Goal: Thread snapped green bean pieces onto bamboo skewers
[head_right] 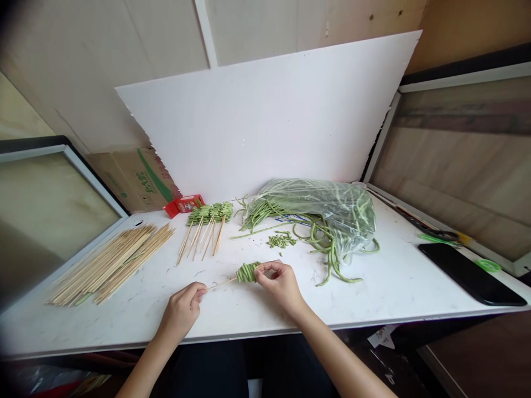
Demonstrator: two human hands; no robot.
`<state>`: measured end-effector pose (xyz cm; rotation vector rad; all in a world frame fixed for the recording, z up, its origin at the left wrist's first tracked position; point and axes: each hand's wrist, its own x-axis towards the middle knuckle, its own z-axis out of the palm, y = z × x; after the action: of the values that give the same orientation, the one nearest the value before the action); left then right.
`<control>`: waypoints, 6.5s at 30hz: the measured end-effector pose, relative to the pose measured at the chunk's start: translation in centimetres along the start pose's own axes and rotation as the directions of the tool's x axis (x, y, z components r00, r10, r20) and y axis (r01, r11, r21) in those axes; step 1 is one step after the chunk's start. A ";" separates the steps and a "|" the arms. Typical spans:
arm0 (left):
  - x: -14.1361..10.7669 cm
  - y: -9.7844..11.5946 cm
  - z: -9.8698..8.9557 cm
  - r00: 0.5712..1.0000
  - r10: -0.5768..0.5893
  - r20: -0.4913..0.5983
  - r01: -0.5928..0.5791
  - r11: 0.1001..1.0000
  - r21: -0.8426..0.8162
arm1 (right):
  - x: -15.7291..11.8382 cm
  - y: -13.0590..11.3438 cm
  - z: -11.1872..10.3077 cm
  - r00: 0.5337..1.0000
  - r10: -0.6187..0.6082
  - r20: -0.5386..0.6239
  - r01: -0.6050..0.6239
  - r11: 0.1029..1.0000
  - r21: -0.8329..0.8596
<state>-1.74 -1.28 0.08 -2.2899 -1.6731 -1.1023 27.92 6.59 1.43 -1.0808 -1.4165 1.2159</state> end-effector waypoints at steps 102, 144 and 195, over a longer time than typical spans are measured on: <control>-0.3 -2.5 1.3 0.950 -0.277 0.147 0.303 0.931 -0.205 | 2.9 0.1 0.2 0.980 0.170 -0.107 -0.150 0.973 0.177; 0.3 -2.4 0.5 0.957 -0.259 0.127 0.280 0.941 -0.191 | 2.7 0.3 0.0 0.988 0.148 -0.039 -0.134 0.959 0.248; 0.3 -2.0 0.5 0.946 -0.313 0.081 0.322 0.929 -0.182 | 1.6 -0.3 1.2 0.969 -0.236 0.077 0.217 0.656 -0.723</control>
<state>-3.22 -0.01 -0.74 -2.2212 -2.1007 -1.3314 26.48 7.89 1.82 -1.3706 -2.0261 0.4165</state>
